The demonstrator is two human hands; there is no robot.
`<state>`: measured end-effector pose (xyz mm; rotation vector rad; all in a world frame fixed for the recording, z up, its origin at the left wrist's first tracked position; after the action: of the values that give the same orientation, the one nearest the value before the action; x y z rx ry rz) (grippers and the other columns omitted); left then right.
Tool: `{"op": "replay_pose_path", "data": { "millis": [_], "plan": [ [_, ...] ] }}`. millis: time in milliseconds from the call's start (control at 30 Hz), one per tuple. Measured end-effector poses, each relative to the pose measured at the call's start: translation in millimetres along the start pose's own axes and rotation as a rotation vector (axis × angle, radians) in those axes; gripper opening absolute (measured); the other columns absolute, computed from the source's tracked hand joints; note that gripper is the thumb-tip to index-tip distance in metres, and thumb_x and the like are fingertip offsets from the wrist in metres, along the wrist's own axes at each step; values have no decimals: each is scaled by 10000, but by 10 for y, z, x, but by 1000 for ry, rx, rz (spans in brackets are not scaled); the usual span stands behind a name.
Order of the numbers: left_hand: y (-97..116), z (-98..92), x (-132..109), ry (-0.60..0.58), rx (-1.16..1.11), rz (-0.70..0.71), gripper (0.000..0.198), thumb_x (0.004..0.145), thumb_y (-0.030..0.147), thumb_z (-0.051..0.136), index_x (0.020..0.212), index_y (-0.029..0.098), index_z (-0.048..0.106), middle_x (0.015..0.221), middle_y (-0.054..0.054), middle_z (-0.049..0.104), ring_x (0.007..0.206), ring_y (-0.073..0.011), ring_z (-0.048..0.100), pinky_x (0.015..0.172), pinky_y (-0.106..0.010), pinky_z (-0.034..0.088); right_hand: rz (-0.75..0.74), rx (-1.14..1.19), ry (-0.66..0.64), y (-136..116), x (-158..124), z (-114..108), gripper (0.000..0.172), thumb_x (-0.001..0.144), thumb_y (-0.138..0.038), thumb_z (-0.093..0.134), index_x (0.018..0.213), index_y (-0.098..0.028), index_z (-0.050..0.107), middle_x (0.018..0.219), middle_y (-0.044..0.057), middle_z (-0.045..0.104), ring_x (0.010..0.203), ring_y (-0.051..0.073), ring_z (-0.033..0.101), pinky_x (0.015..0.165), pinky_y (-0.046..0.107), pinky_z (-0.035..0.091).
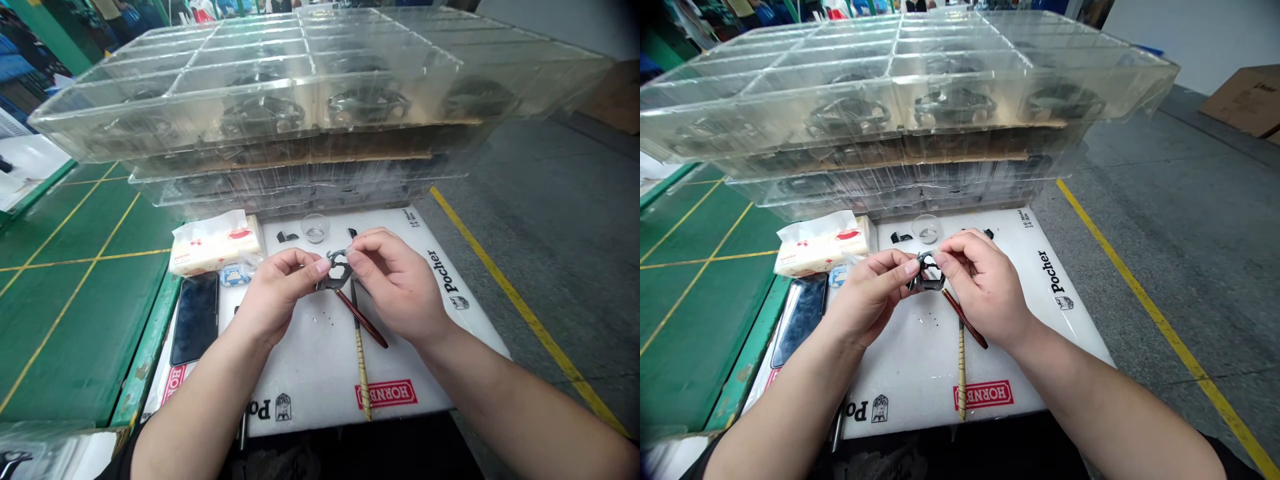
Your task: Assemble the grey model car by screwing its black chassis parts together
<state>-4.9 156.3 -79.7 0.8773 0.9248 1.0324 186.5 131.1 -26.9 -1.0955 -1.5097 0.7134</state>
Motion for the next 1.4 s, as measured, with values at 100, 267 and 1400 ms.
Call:
{"op": "replay_pose_path", "data": {
  "millis": [100, 267, 1400],
  "plan": [
    [-22, -20, 5, 3, 12, -25, 470, 750, 478, 1166, 770, 176, 806, 827, -20, 749, 752, -129, 601, 737, -292, 495, -9, -9, 6, 8, -2, -5, 98, 1133, -253, 771, 1052, -289, 811, 1049, 24, 789, 968, 230, 735, 862, 399, 594],
    [-82, -16, 2, -14, -48, -98, 480, 705, 479, 1185, 801, 174, 827, 876, -42, 772, 887, -196, 706, 890, -373, 601, 9, -5, -7, 20, 6, 12, 109, 1124, -267, 775, 1022, -287, 808, 1016, 30, 784, 963, 242, 731, 843, 408, 589],
    [-151, 37, -16, -87, 21, -165, 490, 861, 526, 1086, 1106, 203, 810, 995, -42, 842, 906, -188, 769, 886, -339, 602, 512, 481, 163, 544, -2, 21, 342, 890, -486, 1028, 865, -230, 803, 617, -52, 573, 576, 125, 454, 546, 287, 352]
  ]
}}
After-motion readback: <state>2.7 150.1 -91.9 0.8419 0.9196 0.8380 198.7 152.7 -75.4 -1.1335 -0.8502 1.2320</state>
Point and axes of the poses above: each hand's wrist, its own x-axis towards the middle knuckle, its own z-axis out of the palm, y = z × x, the point moved 8 cm from there along x, towards the middle knuckle
